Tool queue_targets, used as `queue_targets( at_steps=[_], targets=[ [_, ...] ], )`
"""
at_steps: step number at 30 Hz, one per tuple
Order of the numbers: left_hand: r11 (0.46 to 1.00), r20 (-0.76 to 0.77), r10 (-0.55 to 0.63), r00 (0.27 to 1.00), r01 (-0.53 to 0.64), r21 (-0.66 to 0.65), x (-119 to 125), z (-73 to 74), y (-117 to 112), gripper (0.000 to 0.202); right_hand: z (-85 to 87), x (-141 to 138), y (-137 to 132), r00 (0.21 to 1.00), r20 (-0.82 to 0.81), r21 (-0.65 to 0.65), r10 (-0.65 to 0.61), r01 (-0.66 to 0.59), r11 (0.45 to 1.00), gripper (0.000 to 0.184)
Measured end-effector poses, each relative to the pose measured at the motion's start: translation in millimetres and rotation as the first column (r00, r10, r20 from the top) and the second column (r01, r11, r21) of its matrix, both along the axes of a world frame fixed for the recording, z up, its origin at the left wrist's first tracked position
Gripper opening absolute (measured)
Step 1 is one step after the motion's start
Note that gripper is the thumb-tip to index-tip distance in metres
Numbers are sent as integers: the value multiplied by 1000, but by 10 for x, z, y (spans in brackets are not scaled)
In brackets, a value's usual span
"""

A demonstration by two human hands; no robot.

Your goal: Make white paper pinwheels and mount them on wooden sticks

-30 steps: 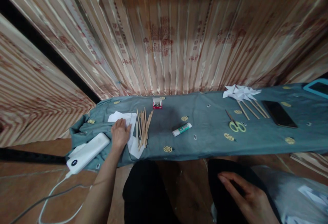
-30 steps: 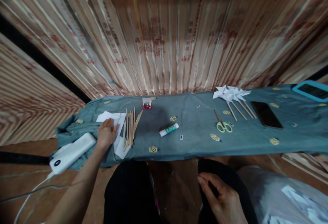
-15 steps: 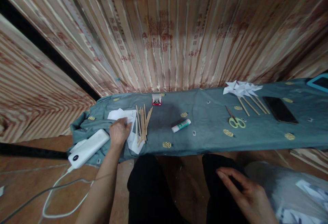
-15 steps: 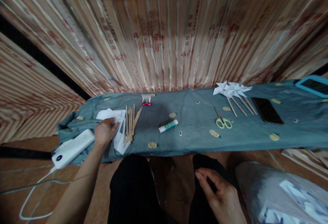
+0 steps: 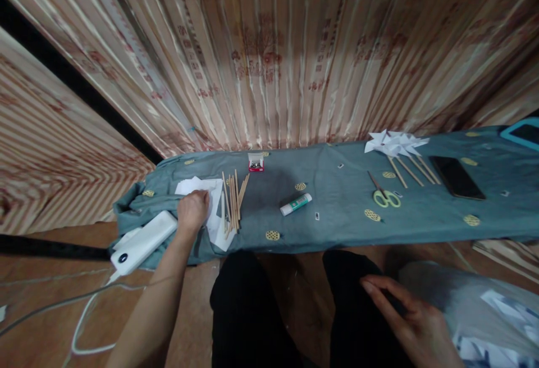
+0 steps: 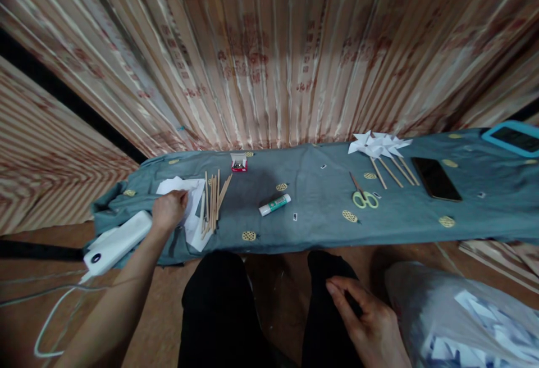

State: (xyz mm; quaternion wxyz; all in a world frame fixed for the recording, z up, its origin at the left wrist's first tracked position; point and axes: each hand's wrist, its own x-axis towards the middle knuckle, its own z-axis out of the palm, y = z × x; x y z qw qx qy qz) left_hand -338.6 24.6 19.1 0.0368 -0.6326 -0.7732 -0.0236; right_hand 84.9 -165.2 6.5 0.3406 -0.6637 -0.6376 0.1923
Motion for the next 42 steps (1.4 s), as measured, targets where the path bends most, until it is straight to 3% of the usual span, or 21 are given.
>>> queue_targets(
  at_steps=[10,20,22,25,27,30,31,35,38,42],
  targets=[
    [1000,-26,19,999,-20,-19,-10,125,75,43,-1,41,-18,1000,18,-11,7,-6,1000,39],
    [1000,46,-11,999,11,2,48,65,11,41,42,23,-23,1000,8,-16,7,-7,1000,39],
    [999,90,-31,995,27,46,86,59,-20,40,52,17,-28,1000,11,-12,1,-1,1000,39],
    [971,256,-117,960,56,231,199,73,-95,36,107,-9,-24,1000,11,10,19,-19,1000,37],
    [915,363,-233,902,77,396,341,92,-175,32,180,-49,-14,999,6,27,45,-45,999,34],
    [743,357,-531,768,219,633,684,114,-334,28,321,-138,1,996,23,51,89,-90,995,28],
    [712,344,-584,735,261,652,833,113,-390,27,365,-167,8,994,37,61,103,-105,993,26],
    [635,301,-724,620,431,641,1562,47,-546,23,448,-210,120,978,147,167,147,-171,971,22],
    [539,215,-833,509,663,520,2120,-70,-542,20,388,-125,368,950,298,283,95,-183,941,37],
    [510,181,-860,477,787,348,2619,-224,-429,15,193,64,832,860,478,160,177,-283,946,47]
  ],
)
